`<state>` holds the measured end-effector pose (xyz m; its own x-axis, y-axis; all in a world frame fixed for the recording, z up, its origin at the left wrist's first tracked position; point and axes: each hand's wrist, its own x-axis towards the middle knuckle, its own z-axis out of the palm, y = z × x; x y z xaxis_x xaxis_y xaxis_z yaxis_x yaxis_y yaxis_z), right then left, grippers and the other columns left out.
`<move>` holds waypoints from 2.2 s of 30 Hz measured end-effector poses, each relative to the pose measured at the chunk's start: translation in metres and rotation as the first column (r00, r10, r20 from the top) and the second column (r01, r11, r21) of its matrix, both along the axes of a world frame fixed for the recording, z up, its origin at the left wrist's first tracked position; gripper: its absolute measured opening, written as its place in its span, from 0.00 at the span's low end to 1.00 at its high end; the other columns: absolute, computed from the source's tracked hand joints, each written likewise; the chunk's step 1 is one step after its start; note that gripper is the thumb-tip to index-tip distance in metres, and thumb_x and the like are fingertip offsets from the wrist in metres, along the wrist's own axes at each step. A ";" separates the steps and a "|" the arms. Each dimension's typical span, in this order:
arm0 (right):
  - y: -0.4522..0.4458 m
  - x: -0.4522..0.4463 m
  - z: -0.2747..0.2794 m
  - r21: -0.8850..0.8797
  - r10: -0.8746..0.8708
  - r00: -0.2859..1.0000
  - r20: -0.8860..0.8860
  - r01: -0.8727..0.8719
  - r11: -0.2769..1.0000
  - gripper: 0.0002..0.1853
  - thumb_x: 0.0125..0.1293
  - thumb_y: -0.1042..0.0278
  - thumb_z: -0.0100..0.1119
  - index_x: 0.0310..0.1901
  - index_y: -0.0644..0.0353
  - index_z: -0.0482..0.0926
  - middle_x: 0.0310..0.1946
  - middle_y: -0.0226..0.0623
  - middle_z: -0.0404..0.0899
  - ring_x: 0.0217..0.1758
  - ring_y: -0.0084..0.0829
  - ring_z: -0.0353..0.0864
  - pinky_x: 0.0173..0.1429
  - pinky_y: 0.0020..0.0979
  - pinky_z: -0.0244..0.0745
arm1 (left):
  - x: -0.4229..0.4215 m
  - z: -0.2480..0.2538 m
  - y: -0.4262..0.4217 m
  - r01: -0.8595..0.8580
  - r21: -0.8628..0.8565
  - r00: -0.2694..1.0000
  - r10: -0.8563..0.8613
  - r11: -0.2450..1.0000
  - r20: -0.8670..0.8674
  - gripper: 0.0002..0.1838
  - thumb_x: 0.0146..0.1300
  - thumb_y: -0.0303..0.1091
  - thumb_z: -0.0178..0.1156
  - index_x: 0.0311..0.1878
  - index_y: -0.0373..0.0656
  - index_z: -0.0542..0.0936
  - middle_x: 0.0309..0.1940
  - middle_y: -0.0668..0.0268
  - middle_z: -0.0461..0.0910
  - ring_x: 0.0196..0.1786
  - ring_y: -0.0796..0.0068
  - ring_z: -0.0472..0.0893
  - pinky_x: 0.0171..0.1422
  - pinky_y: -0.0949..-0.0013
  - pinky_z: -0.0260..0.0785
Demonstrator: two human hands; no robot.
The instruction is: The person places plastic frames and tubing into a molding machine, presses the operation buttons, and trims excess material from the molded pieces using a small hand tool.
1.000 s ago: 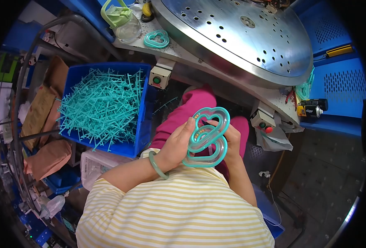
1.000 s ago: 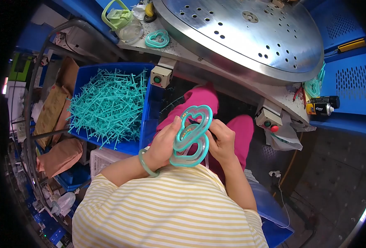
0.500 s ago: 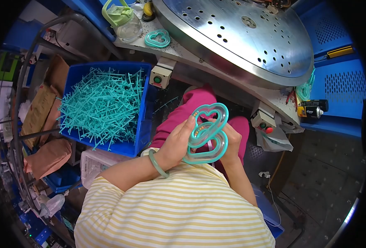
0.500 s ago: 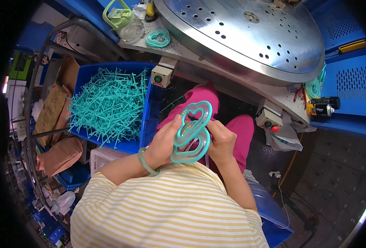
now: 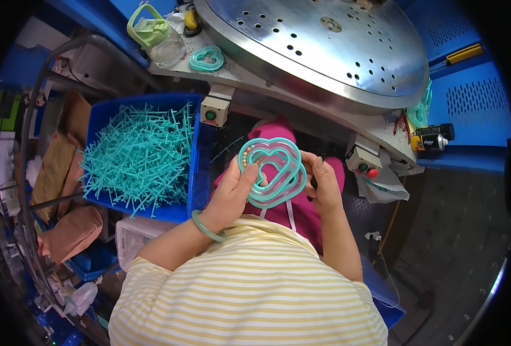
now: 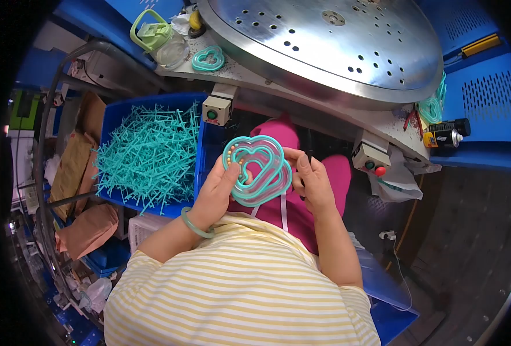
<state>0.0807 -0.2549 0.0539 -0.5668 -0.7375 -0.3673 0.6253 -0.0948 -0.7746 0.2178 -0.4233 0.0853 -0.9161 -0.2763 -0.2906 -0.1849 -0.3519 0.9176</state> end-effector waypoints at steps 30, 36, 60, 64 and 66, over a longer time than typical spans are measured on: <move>-0.028 -0.002 -0.011 0.070 0.250 0.898 -0.363 -0.242 0.968 0.22 0.59 0.74 0.62 0.57 0.61 0.74 0.44 0.35 0.80 0.47 0.23 0.78 0.51 0.25 0.73 | 0.002 0.019 -0.011 0.276 0.174 0.955 -0.290 0.945 0.061 0.14 0.57 0.29 0.66 0.47 0.41 0.80 0.37 0.71 0.80 0.38 0.86 0.77 0.43 0.79 0.71; -0.029 -0.003 -0.011 0.044 0.250 0.890 -0.382 -0.252 0.967 0.23 0.59 0.69 0.65 0.57 0.62 0.74 0.45 0.38 0.81 0.49 0.26 0.79 0.53 0.27 0.74 | 0.003 0.021 -0.008 0.280 0.102 0.950 -0.291 0.954 0.114 0.14 0.57 0.28 0.67 0.46 0.39 0.81 0.34 0.72 0.81 0.33 0.86 0.77 0.41 0.79 0.71; -0.025 0.011 0.031 0.040 0.087 0.815 -0.573 -0.078 0.996 0.19 0.52 0.75 0.71 0.47 0.62 0.78 0.31 0.24 0.76 0.26 0.07 0.67 0.28 0.15 0.60 | 0.006 -0.012 -0.017 -0.069 -0.296 0.993 0.036 0.953 -0.115 0.18 0.62 0.29 0.62 0.53 0.40 0.70 0.43 0.69 0.76 0.48 0.79 0.76 0.56 0.71 0.69; -0.027 0.013 0.044 -0.018 0.036 0.919 -0.393 -0.046 0.999 0.19 0.60 0.65 0.66 0.50 0.63 0.78 0.33 0.25 0.79 0.23 0.07 0.64 0.25 0.14 0.58 | 0.005 -0.011 -0.015 0.050 0.088 0.996 -0.043 0.995 -0.083 0.17 0.67 0.32 0.56 0.56 0.40 0.68 0.46 0.66 0.76 0.49 0.78 0.77 0.55 0.70 0.71; -0.026 0.011 0.044 -0.062 0.008 0.970 -0.244 -0.024 0.998 0.21 0.66 0.56 0.60 0.54 0.63 0.77 0.37 0.29 0.82 0.21 0.07 0.61 0.22 0.14 0.54 | -0.001 0.008 -0.013 0.048 0.519 0.997 -0.071 0.853 0.025 0.16 0.70 0.37 0.51 0.56 0.40 0.70 0.44 0.66 0.78 0.46 0.75 0.78 0.51 0.70 0.73</move>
<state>0.0920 -0.2805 0.0982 -0.6211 -0.7647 -0.1719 0.4207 -0.1403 -0.8963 0.2168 -0.4362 0.0933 -0.9099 -0.0205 -0.4143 -0.2545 -0.7612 0.5965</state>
